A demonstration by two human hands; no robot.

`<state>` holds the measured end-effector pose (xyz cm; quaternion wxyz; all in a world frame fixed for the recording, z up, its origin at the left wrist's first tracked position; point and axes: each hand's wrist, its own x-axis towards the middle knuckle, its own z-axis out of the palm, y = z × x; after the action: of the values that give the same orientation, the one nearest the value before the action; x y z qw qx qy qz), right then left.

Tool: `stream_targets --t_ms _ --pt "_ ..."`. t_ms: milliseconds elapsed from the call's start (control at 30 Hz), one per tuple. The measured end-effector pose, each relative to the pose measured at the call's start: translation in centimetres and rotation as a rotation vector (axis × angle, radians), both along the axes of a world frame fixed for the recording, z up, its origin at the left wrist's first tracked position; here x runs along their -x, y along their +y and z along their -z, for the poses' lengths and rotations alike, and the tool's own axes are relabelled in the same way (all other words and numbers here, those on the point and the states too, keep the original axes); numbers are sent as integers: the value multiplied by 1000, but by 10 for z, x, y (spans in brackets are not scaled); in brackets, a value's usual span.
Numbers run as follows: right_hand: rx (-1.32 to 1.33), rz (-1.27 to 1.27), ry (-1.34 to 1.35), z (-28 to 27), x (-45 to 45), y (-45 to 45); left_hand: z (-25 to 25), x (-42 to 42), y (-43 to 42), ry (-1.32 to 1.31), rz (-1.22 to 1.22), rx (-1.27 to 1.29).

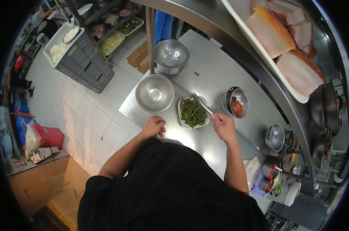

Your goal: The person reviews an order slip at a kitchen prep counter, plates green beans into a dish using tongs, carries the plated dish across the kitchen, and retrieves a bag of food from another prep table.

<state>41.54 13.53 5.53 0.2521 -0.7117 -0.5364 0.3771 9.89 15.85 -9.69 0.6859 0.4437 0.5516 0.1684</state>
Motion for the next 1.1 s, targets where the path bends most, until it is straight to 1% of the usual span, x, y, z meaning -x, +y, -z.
stream_targets --t_ms 33,67,133,267,333,367,433,467,533,567,633,733,767,833,967,1033,1067,1100 --pt "82 104 180 -9 -2 -7 0 -1 1 4 -2 6" --pt "84 111 178 -11 -6 -14 -1 -1 1 1 4 9" --pt "152 197 429 -13 -14 -28 1 0 2 2 8 10" --pt "209 231 373 31 -38 -52 5 -1 2 3 3 15" --pt "149 206 33 41 -40 -59 2 0 2 4 2 12" --pt "147 206 34 45 -42 -61 0 0 2 5 1 10" --pt "-27 185 -237 35 -33 -61 -3 -1 2 2 -7 16" --pt "-28 187 -236 25 -26 -59 -3 -1 2 3 -5 15" --pt "-91 136 -315 -3 3 -45 0 -2 2 6 -6 16" --pt "-93 139 -315 -1 11 -37 0 -2 2 6 -3 14" --pt "-20 -36 -325 2 26 -21 0 -1 2 -2 -6 26" --pt "7 -61 -318 33 38 -1 -1 1 2 -16 8 5" --pt "3 -66 -317 39 40 3 0 1 1 -15 3 2" --pt "120 -56 -283 43 43 9 1 0 0 -17 -7 -6" --pt "97 -62 -240 53 37 7 3 -1 -1 -1 -13 -5" --pt "-35 -57 -117 61 32 3 2 0 -1 -9 -8 -11" --pt "-33 -58 -116 64 27 -1 1 0 -1 -8 -9 -9" --pt "21 -2 -15 55 25 -5 1 0 -1 -7 -9 -6"
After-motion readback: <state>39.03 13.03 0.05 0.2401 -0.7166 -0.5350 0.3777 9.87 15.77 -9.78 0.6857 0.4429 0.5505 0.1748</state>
